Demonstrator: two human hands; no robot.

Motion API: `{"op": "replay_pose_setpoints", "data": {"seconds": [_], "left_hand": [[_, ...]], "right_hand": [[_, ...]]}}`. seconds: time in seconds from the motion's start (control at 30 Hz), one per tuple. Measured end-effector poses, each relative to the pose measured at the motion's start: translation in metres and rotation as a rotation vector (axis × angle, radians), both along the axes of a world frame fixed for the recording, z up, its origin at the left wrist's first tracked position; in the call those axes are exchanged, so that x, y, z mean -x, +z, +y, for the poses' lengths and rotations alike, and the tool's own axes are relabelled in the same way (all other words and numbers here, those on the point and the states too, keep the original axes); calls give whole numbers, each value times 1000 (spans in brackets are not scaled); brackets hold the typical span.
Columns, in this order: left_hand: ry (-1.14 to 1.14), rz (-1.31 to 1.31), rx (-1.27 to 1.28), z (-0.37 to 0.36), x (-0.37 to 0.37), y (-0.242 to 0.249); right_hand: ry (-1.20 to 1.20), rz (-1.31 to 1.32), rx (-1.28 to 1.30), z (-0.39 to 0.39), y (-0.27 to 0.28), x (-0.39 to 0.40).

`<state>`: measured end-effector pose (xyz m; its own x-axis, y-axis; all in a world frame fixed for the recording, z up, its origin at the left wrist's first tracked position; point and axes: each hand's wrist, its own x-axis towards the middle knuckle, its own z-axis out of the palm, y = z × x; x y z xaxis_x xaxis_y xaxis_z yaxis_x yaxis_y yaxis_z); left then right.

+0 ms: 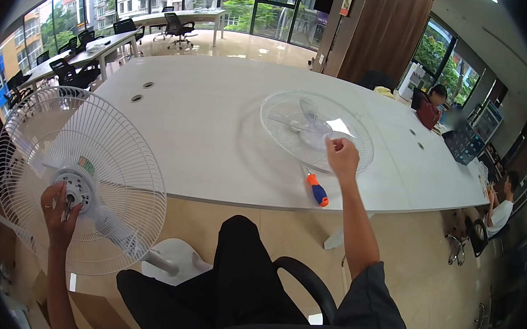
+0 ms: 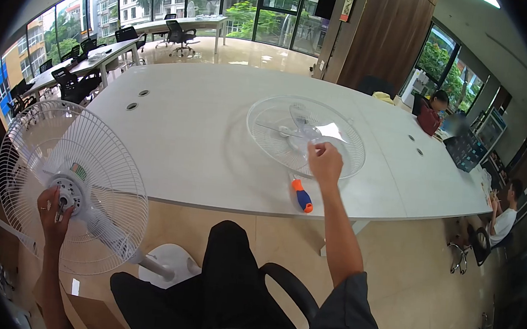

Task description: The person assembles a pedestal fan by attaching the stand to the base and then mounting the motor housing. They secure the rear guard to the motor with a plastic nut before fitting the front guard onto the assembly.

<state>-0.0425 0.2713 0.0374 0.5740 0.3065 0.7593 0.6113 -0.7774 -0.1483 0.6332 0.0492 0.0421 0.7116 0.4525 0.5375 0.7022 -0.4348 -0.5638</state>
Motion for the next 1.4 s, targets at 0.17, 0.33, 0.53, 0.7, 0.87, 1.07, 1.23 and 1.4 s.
{"op": "replay_pose_setpoints", "data": {"seconds": [0.17,0.33,0.53,0.7,0.87,1.07,1.23,1.4], "left_hand": [[188,-336,0,-38,-14,-27],[470,-747,133,-110,-20,-76],[394,-838,302,-198,-5,-73],[418,-913,290,-251,9,-53],[158,-888,325,-305,-34,-4],[-110,-1361,507,-330,-50,-4],[514,-997,248,-306,-15,-25],[560,-887,117,-238,-13,-16]], "right_hand": [[-12,587,408,17,-17,-75],[165,609,-76,44,-83,-134],[194,155,-374,23,-32,-147],[309,-50,-569,-52,85,26],[593,68,-667,-84,100,201],[1061,88,-629,-83,25,380],[1214,99,-645,-35,-2,446],[1246,238,-642,34,-21,464]]}}
